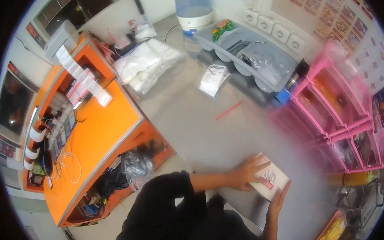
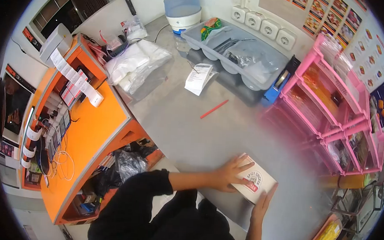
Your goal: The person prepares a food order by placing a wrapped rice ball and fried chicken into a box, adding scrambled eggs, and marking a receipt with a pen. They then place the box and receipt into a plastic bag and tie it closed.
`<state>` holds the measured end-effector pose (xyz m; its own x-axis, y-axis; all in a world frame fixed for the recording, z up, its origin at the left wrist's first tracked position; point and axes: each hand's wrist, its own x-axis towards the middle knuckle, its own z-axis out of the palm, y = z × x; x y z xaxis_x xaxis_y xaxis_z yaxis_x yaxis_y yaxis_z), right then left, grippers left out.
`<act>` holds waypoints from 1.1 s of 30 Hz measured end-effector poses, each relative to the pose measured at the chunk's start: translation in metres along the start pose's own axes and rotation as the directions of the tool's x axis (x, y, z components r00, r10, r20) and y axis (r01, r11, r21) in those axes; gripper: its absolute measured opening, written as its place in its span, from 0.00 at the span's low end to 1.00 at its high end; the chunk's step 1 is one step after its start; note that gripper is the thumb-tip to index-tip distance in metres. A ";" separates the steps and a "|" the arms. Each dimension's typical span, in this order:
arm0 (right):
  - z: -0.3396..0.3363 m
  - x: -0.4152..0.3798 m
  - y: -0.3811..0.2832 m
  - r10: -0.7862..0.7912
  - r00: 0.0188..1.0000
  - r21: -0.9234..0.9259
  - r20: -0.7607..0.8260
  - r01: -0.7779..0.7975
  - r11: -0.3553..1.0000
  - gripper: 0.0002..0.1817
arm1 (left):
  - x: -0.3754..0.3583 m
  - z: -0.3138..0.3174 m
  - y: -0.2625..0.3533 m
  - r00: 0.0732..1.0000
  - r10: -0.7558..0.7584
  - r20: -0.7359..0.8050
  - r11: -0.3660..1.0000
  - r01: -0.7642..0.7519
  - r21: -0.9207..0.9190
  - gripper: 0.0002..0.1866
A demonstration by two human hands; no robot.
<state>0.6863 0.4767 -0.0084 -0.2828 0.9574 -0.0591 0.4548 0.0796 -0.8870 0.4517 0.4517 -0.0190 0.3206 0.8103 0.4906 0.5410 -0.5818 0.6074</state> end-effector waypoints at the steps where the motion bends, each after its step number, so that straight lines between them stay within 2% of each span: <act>1: 0.006 0.000 -0.001 0.065 0.997 0.050 -0.035 -0.063 0.997 0.30 | 0.000 0.000 0.000 0.996 -0.039 -0.083 0.998 0.036 -0.044 0.27; 2: 0.005 0.003 0.005 0.142 0.982 0.084 -0.123 -0.132 0.988 0.31 | 0.000 0.000 -0.001 0.996 -0.055 -0.071 0.996 0.050 -0.072 0.25; 3: 0.002 0.006 0.010 0.271 0.952 0.358 -0.141 -0.206 0.911 0.31 | -0.001 0.002 -0.007 0.998 -0.023 -0.061 0.998 0.019 -0.064 0.25; 5: 0.019 0.011 0.013 0.191 0.948 0.039 -0.254 -0.188 0.981 0.31 | -0.003 0.010 -0.014 0.999 0.036 -0.038 0.998 -0.038 -0.057 0.26; 6: 0.018 0.011 0.012 0.267 0.941 0.144 -0.208 -0.241 0.960 0.31 | -0.007 0.019 -0.020 0.993 0.064 -0.099 0.995 -0.071 -0.068 0.27; 8: 0.010 0.011 0.010 0.390 0.916 0.343 -0.097 -0.337 0.877 0.31 | -0.003 0.013 -0.021 0.992 0.066 -0.111 0.995 -0.075 -0.073 0.27; 11: 0.017 0.010 0.010 0.320 0.925 0.245 -0.204 -0.269 0.931 0.31 | 0.000 0.009 -0.019 0.995 0.058 -0.082 0.993 -0.065 -0.095 0.27; 13: 0.006 0.012 0.027 0.249 0.940 0.005 -0.234 -0.255 0.967 0.29 | -0.004 0.005 -0.018 0.998 0.058 -0.012 0.995 -0.059 -0.085 0.28; 14: 0.004 0.013 0.034 0.209 0.949 -0.109 -0.238 -0.240 0.965 0.28 | -0.009 -0.008 -0.015 1.000 -0.002 0.000 0.998 0.002 -0.059 0.28; 16: -0.002 0.026 0.026 -0.123 0.946 -0.494 -0.299 -0.043 0.868 0.29 | -0.021 -0.049 -0.007 0.990 -0.139 -0.010 0.990 0.139 -0.007 0.29; 17: -0.005 0.044 0.013 -0.302 0.914 -0.667 -0.271 0.048 0.744 0.29 | -0.043 -0.066 -0.020 0.965 -0.156 -0.212 0.979 0.180 0.096 0.30; 18: 0.006 0.067 -0.038 -0.341 0.916 -0.632 -0.213 0.137 0.763 0.29 | -0.078 -0.090 -0.031 0.906 -0.152 -0.396 0.954 0.239 0.180 0.31; 19: 0.031 0.090 -0.107 -0.362 0.917 -0.589 -0.165 0.203 0.782 0.29 | -0.122 -0.132 -0.034 0.889 -0.343 -0.303 0.864 0.426 0.269 0.30; 20: 0.059 0.110 -0.152 -0.340 0.937 -0.468 -0.085 0.263 0.844 0.25 | -0.171 -0.153 -0.045 0.740 -0.425 -0.521 0.790 0.585 0.185 0.28; 21: 0.099 0.129 -0.186 -0.420 0.907 -0.364 0.036 0.403 0.840 0.20 | -0.214 -0.193 -0.040 0.708 -0.445 -0.548 0.629 0.683 0.371 0.31; 22: 0.147 0.139 -0.224 -0.450 0.879 -0.257 0.157 0.477 0.841 0.18 | -0.257 -0.233 -0.035 0.674 -0.464 -0.575 0.405 0.738 0.539 0.34; 23: 0.198 0.150 -0.258 -0.575 0.753 -0.049 0.319 0.619 0.784 0.18 | -0.300 -0.273 -0.031 0.639 -0.482 -0.599 0.166 0.738 0.654 0.37; 24: 0.254 0.160 -0.279 -0.702 0.599 0.018 0.386 0.756 0.654 0.17 | -0.307 -0.301 -0.010 0.454 -0.629 -0.631 0.050 0.833 0.551 0.45; 25: 0.311 0.174 -0.307 -0.768 0.524 0.108 0.368 0.796 0.595 0.16 | -0.316 -0.318 0.001 0.401 -0.759 -0.512 -0.026 0.768 0.640 0.47; 26: 0.367 0.202 -0.323 -0.810 0.512 0.131 0.287 0.816 0.562 0.13 | -0.331 -0.328 0.002 0.316 -0.862 -0.397 -0.086 0.680 0.728 0.50; 27: 0.421 0.246 -0.333 -0.819 0.541 0.184 0.193 0.800 0.572 0.11 | -0.356 -0.332 -0.002 0.275 -0.909 -0.314 -0.014 0.732 0.681 0.51; 28: 0.451 0.296 -0.353 -0.772 0.609 0.115 0.180 0.767 0.632 0.10 | -0.382 -0.329 -0.011 0.406 -0.856 -0.318 0.113 0.749 0.653 0.52; 29: 0.472 0.349 -0.368 -0.686 0.722 -0.076 0.089 0.692 0.718 0.10 | -0.390 -0.330 -0.016 0.426 -0.844 -0.324 0.139 0.759 0.636 0.52; 30: 0.486 0.400 -0.363 -0.690 0.715 -0.079 -0.112 0.686 0.723 0.12 | -0.385 -0.335 -0.014 0.350 -0.892 -0.285 0.115 0.787 0.606 0.52; 31: 0.489 0.443 -0.355 -0.555 0.830 -0.215 -0.054 0.533 0.818 0.12 | -0.380 -0.342 -0.013 0.327 -0.916 -0.232 0.137 0.799 0.585 0.51; 33: 0.465 0.515 -0.321 -0.512 0.859 -0.493 -0.004 0.443 0.749 0.12 | -0.374 -0.352 -0.013 0.232 -0.953 -0.197 0.103 0.855 0.509 0.48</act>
<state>0.0012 0.8153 0.0330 -0.4721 0.7830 0.4051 0.6314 0.6210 -0.4645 0.0512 0.1316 0.0098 -0.5943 0.7281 -0.3416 0.7251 0.6688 0.1641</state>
